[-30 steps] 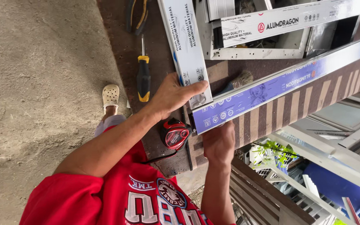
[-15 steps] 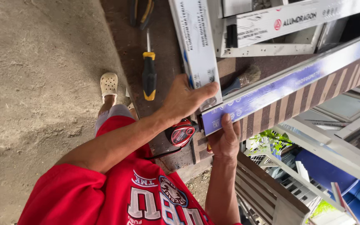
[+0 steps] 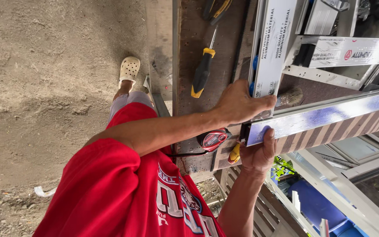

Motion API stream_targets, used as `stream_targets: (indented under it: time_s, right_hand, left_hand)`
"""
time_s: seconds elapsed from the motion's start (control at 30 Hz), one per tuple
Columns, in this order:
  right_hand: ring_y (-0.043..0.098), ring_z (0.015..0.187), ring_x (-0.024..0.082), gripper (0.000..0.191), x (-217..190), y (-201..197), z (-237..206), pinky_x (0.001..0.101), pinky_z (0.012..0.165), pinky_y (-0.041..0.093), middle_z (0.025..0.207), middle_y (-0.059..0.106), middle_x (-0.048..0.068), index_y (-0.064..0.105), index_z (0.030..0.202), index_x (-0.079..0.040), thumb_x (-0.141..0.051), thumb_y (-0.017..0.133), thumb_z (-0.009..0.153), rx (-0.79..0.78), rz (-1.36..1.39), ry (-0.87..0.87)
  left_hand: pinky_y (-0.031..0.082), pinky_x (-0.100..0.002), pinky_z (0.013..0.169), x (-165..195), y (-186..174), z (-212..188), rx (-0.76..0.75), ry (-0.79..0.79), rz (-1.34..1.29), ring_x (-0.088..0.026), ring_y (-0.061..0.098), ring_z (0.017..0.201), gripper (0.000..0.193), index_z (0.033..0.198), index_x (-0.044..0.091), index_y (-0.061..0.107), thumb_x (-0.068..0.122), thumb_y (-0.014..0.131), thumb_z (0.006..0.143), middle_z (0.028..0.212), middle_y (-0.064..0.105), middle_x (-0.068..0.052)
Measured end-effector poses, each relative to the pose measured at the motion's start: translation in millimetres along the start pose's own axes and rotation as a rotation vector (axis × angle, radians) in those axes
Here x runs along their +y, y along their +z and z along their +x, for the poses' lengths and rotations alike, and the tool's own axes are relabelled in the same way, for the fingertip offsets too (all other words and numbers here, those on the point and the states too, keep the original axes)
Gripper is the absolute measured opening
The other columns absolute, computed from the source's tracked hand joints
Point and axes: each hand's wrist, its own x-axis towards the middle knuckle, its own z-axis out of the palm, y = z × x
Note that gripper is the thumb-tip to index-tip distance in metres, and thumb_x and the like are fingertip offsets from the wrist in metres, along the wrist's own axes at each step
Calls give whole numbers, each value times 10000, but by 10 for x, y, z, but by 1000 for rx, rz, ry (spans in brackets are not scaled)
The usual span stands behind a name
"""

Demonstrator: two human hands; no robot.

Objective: The person assembles a window frame using aluminum profiles and corner brackets. They use pliers to remove a screw from a profile, then align the profiles into a rectangular shape. Finally, they use a screwdriver to tighten screws into the corner brackets, securing the frame together.

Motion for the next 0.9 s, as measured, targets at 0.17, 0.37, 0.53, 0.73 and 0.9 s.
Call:
stream_targets:
  time_s: [0.17,0.37,0.53,0.73,0.9]
  right_hand:
    - [755,970,274,414,-64,2,-41,414,747,657,1211,716,136,508,1446,8,-221,563,1105,87,-25,22]
    - [758,976,280,376,-129,59,-61,417,746,662,1207,713,151,509,1436,15,-183,539,1118,10,-9,-33]
    - [756,985,281,362,-142,110,-50,414,736,661,1211,718,151,528,1440,-3,-172,563,1122,-12,15,-53]
    - [757,976,273,358,-174,125,-49,416,730,663,1181,734,140,558,1397,-3,-202,578,1100,37,-72,-15]
    - [759,980,269,329,-201,69,-28,425,764,672,1162,736,133,562,1345,-12,-218,572,1089,95,-103,78]
  left_hand:
    - [647,-386,753,29,-30,67,-24,-97,87,-189,794,797,386,1025,51,780,379,797,822,908,817,-112]
    - [653,-366,770,95,39,70,-51,-17,-12,-163,812,807,300,1027,90,811,312,776,828,925,838,-82]
    - [651,-377,722,142,42,109,-22,6,21,-173,800,780,299,1026,78,809,288,774,817,921,830,-91]
    - [659,-355,686,104,46,138,29,78,-10,-176,803,733,342,1041,53,765,272,799,780,923,810,-125]
    - [639,-359,625,8,62,151,45,71,41,-166,790,669,265,939,74,815,295,786,796,833,818,-101]
